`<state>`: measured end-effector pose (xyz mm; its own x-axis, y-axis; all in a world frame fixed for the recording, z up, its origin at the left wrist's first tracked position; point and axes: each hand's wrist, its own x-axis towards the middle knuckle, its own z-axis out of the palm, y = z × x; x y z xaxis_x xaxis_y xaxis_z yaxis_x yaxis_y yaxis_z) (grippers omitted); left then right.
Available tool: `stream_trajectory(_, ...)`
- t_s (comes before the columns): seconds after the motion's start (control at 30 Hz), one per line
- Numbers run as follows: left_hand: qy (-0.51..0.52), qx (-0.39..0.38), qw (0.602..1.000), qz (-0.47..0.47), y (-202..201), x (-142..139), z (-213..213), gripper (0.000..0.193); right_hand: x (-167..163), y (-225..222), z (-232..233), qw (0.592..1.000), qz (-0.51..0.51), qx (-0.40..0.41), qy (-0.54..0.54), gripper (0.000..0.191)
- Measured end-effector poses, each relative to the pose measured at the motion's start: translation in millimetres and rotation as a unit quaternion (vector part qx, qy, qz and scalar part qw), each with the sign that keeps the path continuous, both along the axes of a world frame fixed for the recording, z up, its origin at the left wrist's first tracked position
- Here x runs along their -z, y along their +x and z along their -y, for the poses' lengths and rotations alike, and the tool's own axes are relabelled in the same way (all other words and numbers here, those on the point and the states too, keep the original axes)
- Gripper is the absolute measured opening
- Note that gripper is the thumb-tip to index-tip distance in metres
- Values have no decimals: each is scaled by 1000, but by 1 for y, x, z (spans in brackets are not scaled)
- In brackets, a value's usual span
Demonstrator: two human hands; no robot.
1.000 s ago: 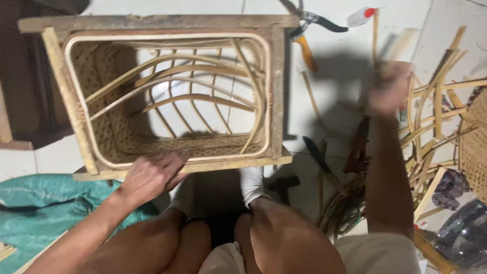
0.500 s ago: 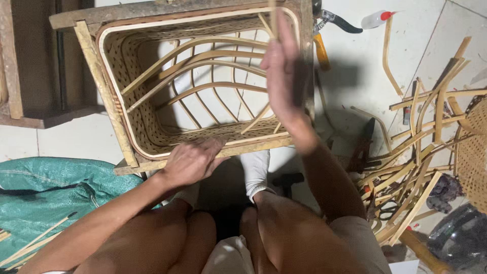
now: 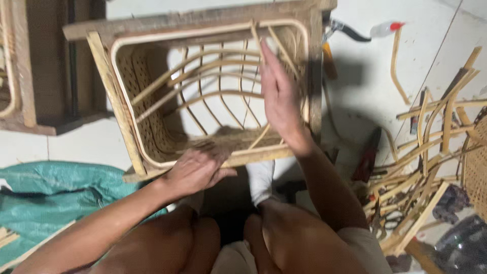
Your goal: The person sits on the floor assembling a bamboo basket in a wooden frame jig. They press and reposition curved bamboo ribs inside the frame, tap the frame edges with a hammer to seat the ribs, then squeeze glue from a bottle along the rim joints while holding the frame steady.
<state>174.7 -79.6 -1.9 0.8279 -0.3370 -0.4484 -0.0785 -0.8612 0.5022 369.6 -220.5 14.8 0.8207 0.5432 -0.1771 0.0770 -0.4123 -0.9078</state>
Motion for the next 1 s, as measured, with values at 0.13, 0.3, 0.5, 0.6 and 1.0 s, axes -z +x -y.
stream_trajectory(0.13, -68, -108, 928, 349, 79, -34, -53, 35, -6, 4, -2, 998, -5, -23, -59, 46)
stream_trajectory(0.3, 61, 7, 914, 402, 189, -18, -97, 60, -8, 8, -8, 990, 119, -74, 31, 38)
stream_trajectory(0.5, 70, 105, 901, 415, 186, -5, -107, 71, -14, 5, -5, 997, -33, -59, -34, 45)
stream_trajectory(0.6, 158, 129, 886, 416, 181, -6, -104, 74, -23, 5, -8, 997, 4, -65, -43, 45)
stream_trajectory(1.0, 78, -93, 976, 181, 80, -49, -65, 46, -39, 133, 150, 912, 335, 132, -195, 24)
